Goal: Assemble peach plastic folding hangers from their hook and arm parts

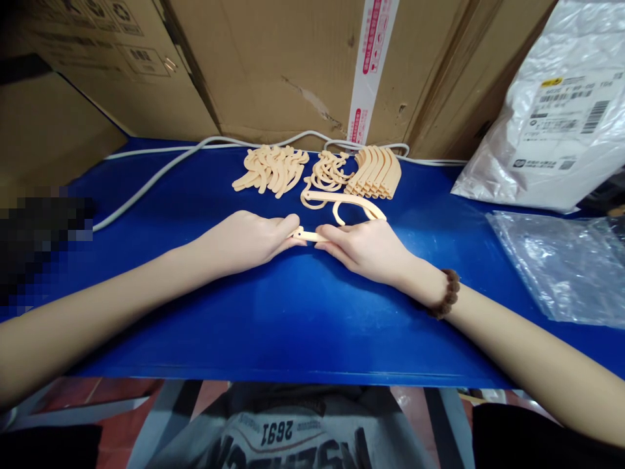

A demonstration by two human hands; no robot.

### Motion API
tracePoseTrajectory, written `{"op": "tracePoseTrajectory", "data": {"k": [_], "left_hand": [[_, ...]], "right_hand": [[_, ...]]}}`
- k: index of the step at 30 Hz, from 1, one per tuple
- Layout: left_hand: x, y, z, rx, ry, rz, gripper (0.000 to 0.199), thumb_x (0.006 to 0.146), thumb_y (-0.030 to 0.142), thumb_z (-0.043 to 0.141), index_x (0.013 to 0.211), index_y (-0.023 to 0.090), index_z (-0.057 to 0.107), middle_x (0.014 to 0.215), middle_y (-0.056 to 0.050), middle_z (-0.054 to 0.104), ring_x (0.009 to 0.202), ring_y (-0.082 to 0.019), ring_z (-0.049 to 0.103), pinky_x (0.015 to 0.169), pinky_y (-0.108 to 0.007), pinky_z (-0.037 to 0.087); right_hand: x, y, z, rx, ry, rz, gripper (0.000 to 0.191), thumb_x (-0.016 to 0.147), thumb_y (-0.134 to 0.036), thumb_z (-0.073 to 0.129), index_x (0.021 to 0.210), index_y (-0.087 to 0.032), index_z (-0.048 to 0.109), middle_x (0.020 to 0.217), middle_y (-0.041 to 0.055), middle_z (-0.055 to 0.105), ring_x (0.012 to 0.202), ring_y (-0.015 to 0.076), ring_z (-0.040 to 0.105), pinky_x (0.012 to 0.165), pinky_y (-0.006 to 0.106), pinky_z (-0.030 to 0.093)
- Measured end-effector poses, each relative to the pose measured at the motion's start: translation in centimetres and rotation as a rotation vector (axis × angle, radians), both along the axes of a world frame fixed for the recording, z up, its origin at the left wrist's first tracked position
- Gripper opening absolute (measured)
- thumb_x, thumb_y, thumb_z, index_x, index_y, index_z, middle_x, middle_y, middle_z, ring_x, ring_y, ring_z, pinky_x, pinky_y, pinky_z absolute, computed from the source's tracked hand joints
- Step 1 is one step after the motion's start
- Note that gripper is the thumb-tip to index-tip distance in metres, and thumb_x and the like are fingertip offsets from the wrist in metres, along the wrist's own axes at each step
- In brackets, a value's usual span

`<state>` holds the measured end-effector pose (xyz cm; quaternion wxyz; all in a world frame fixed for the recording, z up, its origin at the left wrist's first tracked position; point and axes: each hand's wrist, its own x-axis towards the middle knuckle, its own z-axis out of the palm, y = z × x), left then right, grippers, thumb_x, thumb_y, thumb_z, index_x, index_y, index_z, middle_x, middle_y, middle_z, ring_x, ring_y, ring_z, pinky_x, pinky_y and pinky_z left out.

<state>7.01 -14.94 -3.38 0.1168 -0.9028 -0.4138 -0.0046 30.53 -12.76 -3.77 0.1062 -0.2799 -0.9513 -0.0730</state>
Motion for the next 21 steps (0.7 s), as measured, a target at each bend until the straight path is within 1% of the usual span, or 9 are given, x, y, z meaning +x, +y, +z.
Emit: {"op": "tracePoseTrajectory", "data": {"k": [3, 7, 10, 13, 15, 18, 21], "left_hand": [[0.01, 0.02, -0.05, 0.040, 0.027, -0.003, 0.042, 0.104, 0.046, 0.030, 0.097, 0.013, 0.054, 0.069, -0.007, 0.067, 0.055, -0.020, 0.066, 0.043, -0.028, 0.017], [-0.02, 0.06, -0.19, 0.079, 0.039, -0.031, 0.044, 0.105, 0.043, 0.025, 0.093, 0.013, 0.056, 0.065, -0.007, 0.064, 0.052, -0.021, 0.064, 0.042, -0.028, 0.016], [0.00, 0.07, -0.16, 0.087, 0.052, -0.030, 0.044, 0.105, 0.042, 0.026, 0.093, 0.013, 0.057, 0.064, -0.006, 0.063, 0.051, -0.020, 0.062, 0.042, -0.029, 0.016], [0.00, 0.04, 0.01, 0.102, 0.052, -0.038, 0.045, 0.105, 0.042, 0.026, 0.092, 0.013, 0.058, 0.062, -0.006, 0.062, 0.049, -0.020, 0.060, 0.042, -0.029, 0.017], [-0.01, 0.00, 0.15, 0.134, 0.045, -0.061, 0.047, 0.105, 0.041, 0.024, 0.090, 0.013, 0.058, 0.061, -0.006, 0.060, 0.048, -0.019, 0.058, 0.042, -0.029, 0.017], [0.02, -0.16, 0.39, 0.182, 0.041, -0.078, 0.049, 0.105, 0.040, 0.022, 0.086, 0.014, 0.058, 0.060, -0.006, 0.059, 0.048, -0.018, 0.058, 0.042, -0.029, 0.016], [0.11, -0.35, 0.61, 0.179, 0.053, -0.060, 0.048, 0.105, 0.038, 0.022, 0.084, 0.014, 0.058, 0.061, -0.007, 0.059, 0.048, -0.018, 0.057, 0.042, -0.029, 0.016]], "right_hand": [[-0.01, 0.04, 0.03, -0.014, 0.000, -0.005, 0.043, 0.104, -0.042, 0.031, 0.111, -0.018, 0.067, 0.066, 0.0030, 0.069, 0.056, 0.0138, 0.059, 0.053, 0.026, 0.027], [-0.03, 0.12, -0.01, -0.081, 0.000, -0.021, 0.047, 0.104, -0.045, 0.029, 0.110, -0.017, 0.066, 0.069, 0.0034, 0.070, 0.056, 0.0137, 0.058, 0.054, 0.026, 0.028], [0.00, 0.17, 0.00, -0.108, 0.010, -0.025, 0.050, 0.104, -0.047, 0.027, 0.111, -0.017, 0.066, 0.071, 0.0042, 0.071, 0.056, 0.0137, 0.057, 0.055, 0.026, 0.030], [0.03, 0.23, 0.18, -0.140, 0.013, -0.028, 0.049, 0.104, -0.047, 0.029, 0.112, -0.017, 0.066, 0.073, 0.0040, 0.071, 0.057, 0.0141, 0.058, 0.056, 0.026, 0.031], [0.03, 0.29, 0.38, -0.186, 0.033, -0.020, 0.045, 0.103, -0.047, 0.032, 0.112, -0.018, 0.066, 0.079, 0.0041, 0.071, 0.063, 0.0147, 0.060, 0.060, 0.026, 0.035], [0.01, 0.41, 0.63, -0.265, 0.079, -0.003, 0.041, 0.103, -0.046, 0.036, 0.114, -0.020, 0.066, 0.087, 0.0037, 0.072, 0.072, 0.0151, 0.062, 0.069, 0.027, 0.040], [0.07, 0.48, 0.68, -0.301, 0.091, 0.005, 0.040, 0.103, -0.045, 0.038, 0.116, -0.020, 0.065, 0.090, 0.0034, 0.072, 0.075, 0.0151, 0.062, 0.073, 0.028, 0.042]]}}
